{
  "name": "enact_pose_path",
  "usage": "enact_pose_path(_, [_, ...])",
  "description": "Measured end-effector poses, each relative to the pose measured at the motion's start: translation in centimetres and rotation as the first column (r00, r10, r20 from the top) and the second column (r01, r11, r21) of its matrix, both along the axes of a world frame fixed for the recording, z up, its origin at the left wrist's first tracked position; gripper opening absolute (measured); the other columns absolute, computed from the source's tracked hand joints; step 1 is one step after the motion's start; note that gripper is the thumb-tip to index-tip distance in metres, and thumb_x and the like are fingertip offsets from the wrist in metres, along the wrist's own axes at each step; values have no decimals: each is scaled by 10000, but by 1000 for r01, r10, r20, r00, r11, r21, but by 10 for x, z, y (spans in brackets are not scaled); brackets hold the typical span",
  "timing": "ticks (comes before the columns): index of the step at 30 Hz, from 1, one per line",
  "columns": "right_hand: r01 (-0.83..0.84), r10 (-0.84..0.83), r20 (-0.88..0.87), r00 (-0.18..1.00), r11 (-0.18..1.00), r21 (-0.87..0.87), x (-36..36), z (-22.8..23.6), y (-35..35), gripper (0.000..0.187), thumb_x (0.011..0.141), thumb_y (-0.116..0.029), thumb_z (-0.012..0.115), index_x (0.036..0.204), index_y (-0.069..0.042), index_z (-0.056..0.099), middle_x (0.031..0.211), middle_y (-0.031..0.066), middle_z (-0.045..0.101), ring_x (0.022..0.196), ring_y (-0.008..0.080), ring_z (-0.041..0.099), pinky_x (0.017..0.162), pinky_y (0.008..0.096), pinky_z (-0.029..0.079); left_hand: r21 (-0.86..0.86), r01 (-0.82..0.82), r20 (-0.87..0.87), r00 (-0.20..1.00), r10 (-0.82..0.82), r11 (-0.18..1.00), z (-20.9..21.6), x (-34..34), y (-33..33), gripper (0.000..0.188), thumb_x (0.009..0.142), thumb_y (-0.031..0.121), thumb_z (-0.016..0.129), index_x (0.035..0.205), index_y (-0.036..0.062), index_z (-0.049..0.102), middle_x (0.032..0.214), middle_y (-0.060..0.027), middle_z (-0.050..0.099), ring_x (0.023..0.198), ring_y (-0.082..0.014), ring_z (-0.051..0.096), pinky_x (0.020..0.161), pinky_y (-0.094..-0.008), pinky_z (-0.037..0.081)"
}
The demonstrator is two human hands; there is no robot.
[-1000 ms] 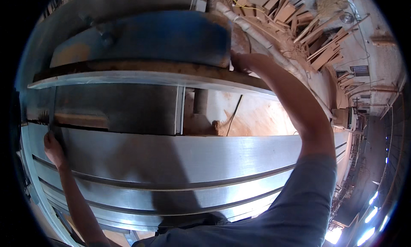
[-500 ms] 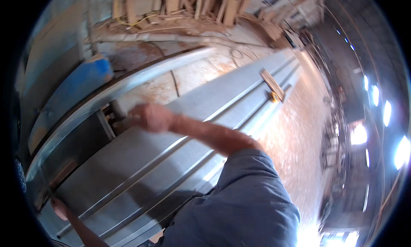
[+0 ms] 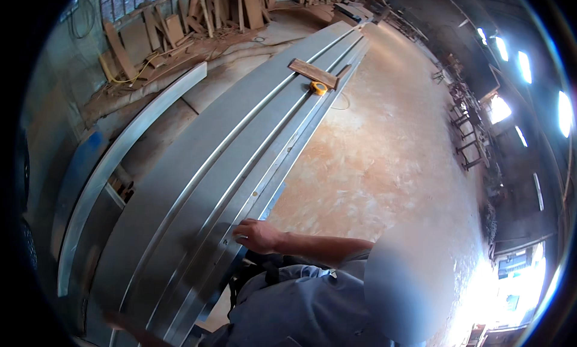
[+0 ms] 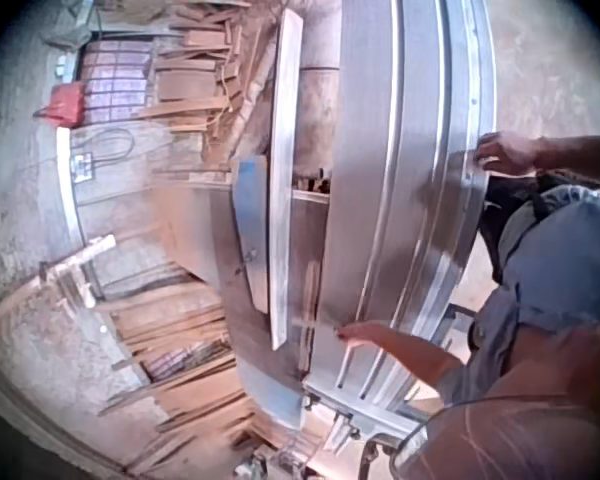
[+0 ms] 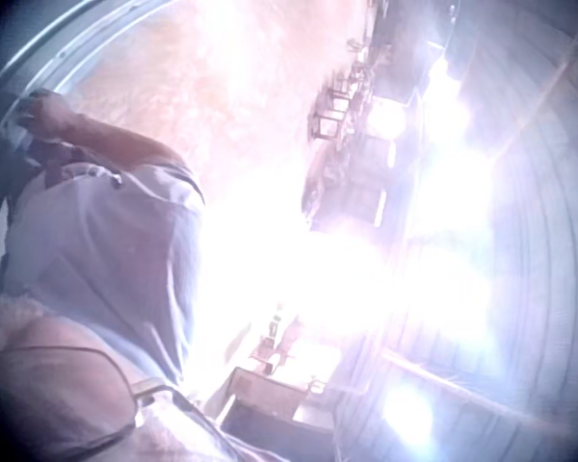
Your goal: The person measures and aligns small wooden boxes with a metal ruler, then moves to a table saw to cut and trim wooden pieces. The person uses a push stick to guide the wood through the saw blade.
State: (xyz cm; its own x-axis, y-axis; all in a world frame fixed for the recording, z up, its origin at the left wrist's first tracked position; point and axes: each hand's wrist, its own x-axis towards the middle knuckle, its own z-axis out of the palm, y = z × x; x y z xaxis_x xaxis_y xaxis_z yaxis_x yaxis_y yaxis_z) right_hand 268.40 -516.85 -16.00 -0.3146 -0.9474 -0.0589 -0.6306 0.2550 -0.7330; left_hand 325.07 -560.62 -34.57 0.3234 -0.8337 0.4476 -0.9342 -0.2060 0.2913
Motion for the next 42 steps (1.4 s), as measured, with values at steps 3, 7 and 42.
enact_pose_path(3, [26, -26, -1, 1000, 1000, 2, 7, 0, 15, 276, 874, -147, 633, 1137, -66, 612, 1066, 154, 610, 987, 349, 601, 840, 434, 514, -66, 447, -181, 874, -451, 892, -6, -87, 102, 357, 1017, 254, 447, 1219, 6, 606, 1230, -168, 608, 1049, -346, 610, 884, -420, 507])
enact_pose_path(7, [-123, 122, 37, 992, 992, 25, -9, 9, -7, 288, 885, -176, 627, 1145, -56, 595, 1093, 158, 607, 988, 356, 606, 830, 425, 523, 227, 450, -379, 858, -347, 864, 66, -180, 226, 340, 1007, 238, 464, 1187, -12, 608, 1132, -210, 619, 1038, -370, 596, 887, -414, 477])
enact_pose_path(42, [875, -979, 89, 181, 202, 440, -828, -56, 194, 248, 782, -220, 623, 867, -2, 704, 910, 166, 702, 810, 300, 682, 690, 421, 564, 358, 126, -526, 846, 88, 925, 144, -497, 396, 312, 930, 295, 574, 1058, 22, 652, 825, -40, 588, 687, -153, 515, 584, -307, 420])
